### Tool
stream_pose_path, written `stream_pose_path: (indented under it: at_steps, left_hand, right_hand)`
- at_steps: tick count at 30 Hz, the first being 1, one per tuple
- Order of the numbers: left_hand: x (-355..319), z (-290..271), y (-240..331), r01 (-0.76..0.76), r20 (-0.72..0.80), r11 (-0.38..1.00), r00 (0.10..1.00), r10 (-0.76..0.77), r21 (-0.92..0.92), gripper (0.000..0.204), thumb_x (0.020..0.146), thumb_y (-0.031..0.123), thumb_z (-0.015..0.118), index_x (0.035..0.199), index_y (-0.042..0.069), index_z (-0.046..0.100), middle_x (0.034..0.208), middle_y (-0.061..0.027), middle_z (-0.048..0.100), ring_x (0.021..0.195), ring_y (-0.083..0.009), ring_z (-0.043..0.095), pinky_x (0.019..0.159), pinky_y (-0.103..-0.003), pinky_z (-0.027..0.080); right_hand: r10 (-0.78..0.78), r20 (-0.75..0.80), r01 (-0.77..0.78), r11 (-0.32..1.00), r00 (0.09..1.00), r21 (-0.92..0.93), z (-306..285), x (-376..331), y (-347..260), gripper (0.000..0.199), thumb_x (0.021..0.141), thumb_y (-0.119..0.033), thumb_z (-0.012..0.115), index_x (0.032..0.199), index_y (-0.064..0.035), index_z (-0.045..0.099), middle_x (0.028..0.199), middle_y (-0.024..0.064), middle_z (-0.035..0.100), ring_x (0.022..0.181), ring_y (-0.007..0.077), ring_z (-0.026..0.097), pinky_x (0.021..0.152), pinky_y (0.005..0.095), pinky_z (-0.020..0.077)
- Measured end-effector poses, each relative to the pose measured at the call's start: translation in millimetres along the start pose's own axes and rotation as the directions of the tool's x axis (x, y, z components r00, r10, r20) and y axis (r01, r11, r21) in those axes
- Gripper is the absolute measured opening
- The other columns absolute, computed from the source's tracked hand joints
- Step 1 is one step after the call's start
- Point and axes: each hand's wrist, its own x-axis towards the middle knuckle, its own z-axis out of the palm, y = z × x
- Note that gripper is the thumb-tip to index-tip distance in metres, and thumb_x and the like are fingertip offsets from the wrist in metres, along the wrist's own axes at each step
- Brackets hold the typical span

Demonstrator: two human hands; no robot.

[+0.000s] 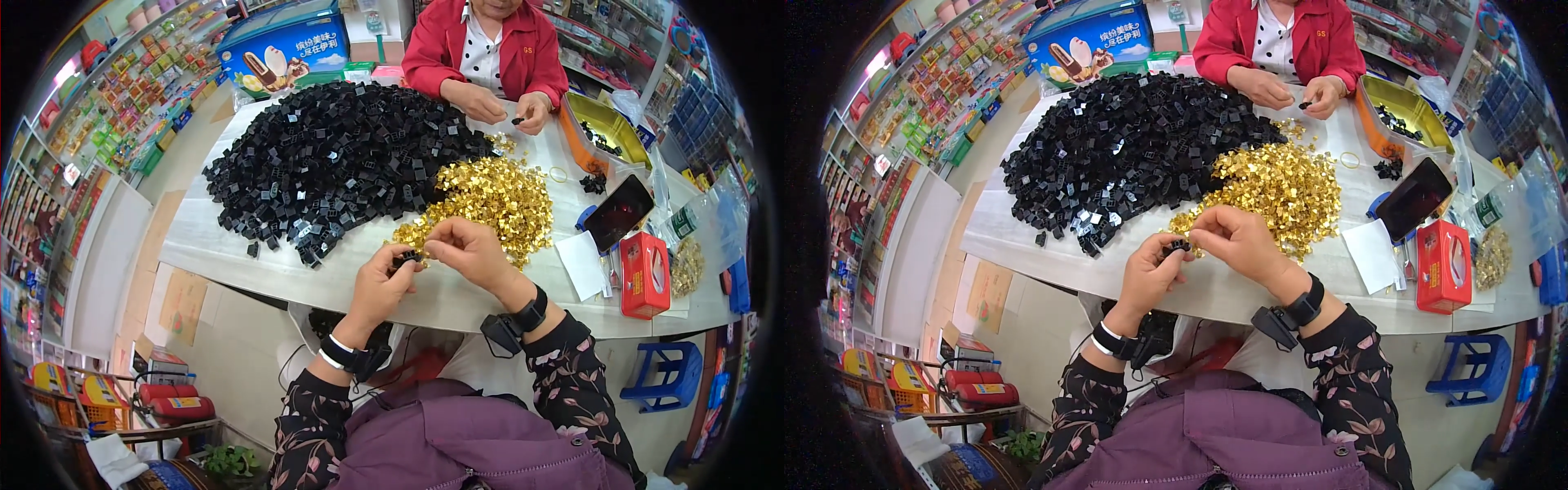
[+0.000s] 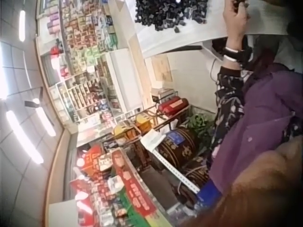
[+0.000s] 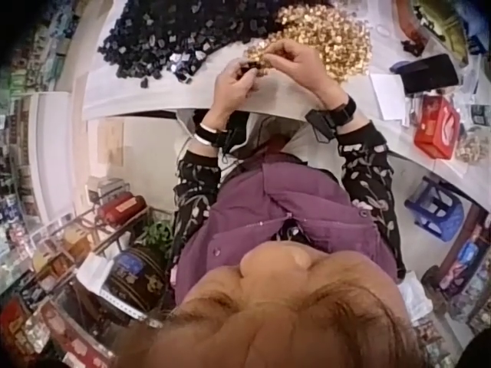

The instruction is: The person assembles small components by hand, picking up a black plastic piece and a gold metal piece and pressing them together. The assembled units are then placed into a white bag located beneath the table.

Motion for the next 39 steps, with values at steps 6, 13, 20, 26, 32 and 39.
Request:
stream_pose_path:
  at_steps: [6,13,20,26,32,39]
  left_hand:
    - [2,0,-6,-0.088,0.022,0.996,0.996,0.087,0.033,0.023,0.087,0.011,0.054,0.109,0.005,0.056,0.085,-0.0024,0.065,0.061,-0.0056,0.057,0.049,-0.018,0.042]
    - [0,0,-9,-0.152,0.021,0.982,0.988,0.151,0.109,0.024,0.086,0.008,0.055,0.109,0.004,0.057,0.084,-0.0026,0.065,0.064,-0.0065,0.059,0.055,-0.019,0.045]
    - [-2,1,-12,-0.218,0.036,0.968,0.976,0.215,0.126,0.024,0.086,0.006,0.054,0.110,0.003,0.057,0.084,-0.0030,0.065,0.066,-0.0070,0.059,0.060,-0.021,0.048]
    - [-3,2,-15,-0.284,-0.008,0.939,0.957,0.291,0.194,0.022,0.084,0.007,0.057,0.106,0.001,0.059,0.085,-0.0097,0.065,0.073,-0.0158,0.062,0.065,-0.027,0.048]
    - [-3,4,-15,-0.432,0.037,0.796,0.886,0.462,0.423,0.023,0.083,0.007,0.057,0.106,0.002,0.059,0.091,-0.0139,0.064,0.080,-0.0255,0.064,0.070,-0.032,0.049]
    - [-4,0,-11,-0.350,0.005,0.918,0.935,0.355,0.189,0.022,0.087,0.006,0.054,0.108,0.003,0.057,0.088,-0.0075,0.063,0.070,-0.0140,0.062,0.059,-0.024,0.046]
  right_hand:
    - [-0.148,0.080,0.155,0.984,0.986,-0.091,1,1,4,0.010,0.078,-0.006,0.066,0.087,-0.0018,0.064,0.078,0.0025,0.062,0.068,0.0068,0.060,0.060,0.0207,0.0480]
    - [-0.112,0.079,0.117,0.992,0.990,-0.055,1,0,5,0.010,0.078,-0.006,0.065,0.088,-0.0026,0.064,0.081,0.0028,0.060,0.069,0.0063,0.058,0.060,0.0198,0.0472]
    - [0.009,0.165,-0.019,0.998,0.986,0.061,-2,1,5,0.012,0.082,-0.011,0.065,0.090,-0.0029,0.063,0.078,0.0002,0.060,0.066,0.0052,0.055,0.060,0.0193,0.0452]
    - [0.270,0.269,-0.324,0.928,0.925,0.182,-8,5,4,0.017,0.085,-0.019,0.063,0.088,-0.0025,0.060,0.075,-0.0011,0.059,0.065,0.0053,0.053,0.059,0.0201,0.0450]
    - [0.253,0.309,-0.314,0.934,0.917,0.168,-7,4,10,0.017,0.086,-0.020,0.063,0.085,-0.0033,0.060,0.073,-0.0020,0.058,0.065,0.0052,0.053,0.058,0.0196,0.0444]
    - [0.301,0.344,-0.388,0.895,0.889,0.221,-1,5,7,0.017,0.086,-0.021,0.063,0.085,-0.0047,0.060,0.073,-0.0031,0.058,0.064,0.0047,0.053,0.056,0.0192,0.0439]
